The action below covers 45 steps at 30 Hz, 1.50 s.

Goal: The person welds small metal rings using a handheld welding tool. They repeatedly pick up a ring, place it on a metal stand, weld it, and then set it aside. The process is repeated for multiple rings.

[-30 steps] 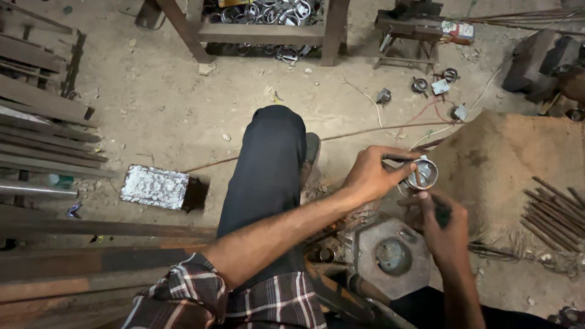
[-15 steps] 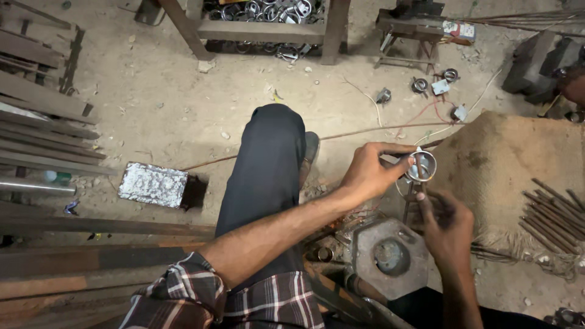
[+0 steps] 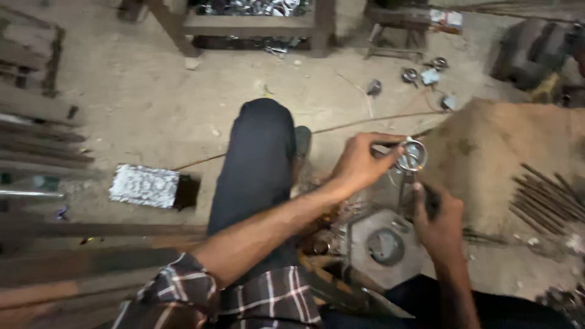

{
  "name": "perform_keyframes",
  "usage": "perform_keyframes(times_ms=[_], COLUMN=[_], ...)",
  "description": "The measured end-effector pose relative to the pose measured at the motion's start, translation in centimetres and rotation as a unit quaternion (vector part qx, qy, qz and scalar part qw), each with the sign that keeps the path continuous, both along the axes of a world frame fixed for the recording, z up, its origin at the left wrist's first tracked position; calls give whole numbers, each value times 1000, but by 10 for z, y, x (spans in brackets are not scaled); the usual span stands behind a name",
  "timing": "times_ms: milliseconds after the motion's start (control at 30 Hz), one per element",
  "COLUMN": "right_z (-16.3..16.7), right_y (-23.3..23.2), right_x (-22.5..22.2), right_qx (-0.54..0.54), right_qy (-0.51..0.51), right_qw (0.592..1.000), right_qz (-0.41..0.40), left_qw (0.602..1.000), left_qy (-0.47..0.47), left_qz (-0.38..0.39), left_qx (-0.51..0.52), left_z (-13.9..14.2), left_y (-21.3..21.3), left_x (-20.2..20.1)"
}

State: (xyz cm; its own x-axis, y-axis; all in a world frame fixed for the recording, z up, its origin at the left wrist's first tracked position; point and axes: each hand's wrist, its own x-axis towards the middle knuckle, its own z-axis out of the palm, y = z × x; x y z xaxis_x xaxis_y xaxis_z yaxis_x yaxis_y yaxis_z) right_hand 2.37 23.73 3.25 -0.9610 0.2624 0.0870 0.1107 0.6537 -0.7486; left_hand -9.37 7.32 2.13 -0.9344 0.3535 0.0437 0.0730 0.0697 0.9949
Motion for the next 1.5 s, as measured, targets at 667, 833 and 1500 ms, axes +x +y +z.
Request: perform_keyframes(times_ms=[667, 833, 1500], right_z=[19, 18, 4], right_y=[-4, -2, 7], right_x=[5, 7, 4], right_qx=[57, 40, -85], right_qy=[120, 104, 47], right_qw=[991, 994, 995], right_qz=[-13, -18, -25], left_qw=[984, 984, 996], left_qy=[-143, -140, 9], left_qz=[-18, -18, 60], left_qx=[108, 105, 59], left_z=[-2, -2, -11], left_y=[6, 6, 10], left_x=[1, 0, 3])
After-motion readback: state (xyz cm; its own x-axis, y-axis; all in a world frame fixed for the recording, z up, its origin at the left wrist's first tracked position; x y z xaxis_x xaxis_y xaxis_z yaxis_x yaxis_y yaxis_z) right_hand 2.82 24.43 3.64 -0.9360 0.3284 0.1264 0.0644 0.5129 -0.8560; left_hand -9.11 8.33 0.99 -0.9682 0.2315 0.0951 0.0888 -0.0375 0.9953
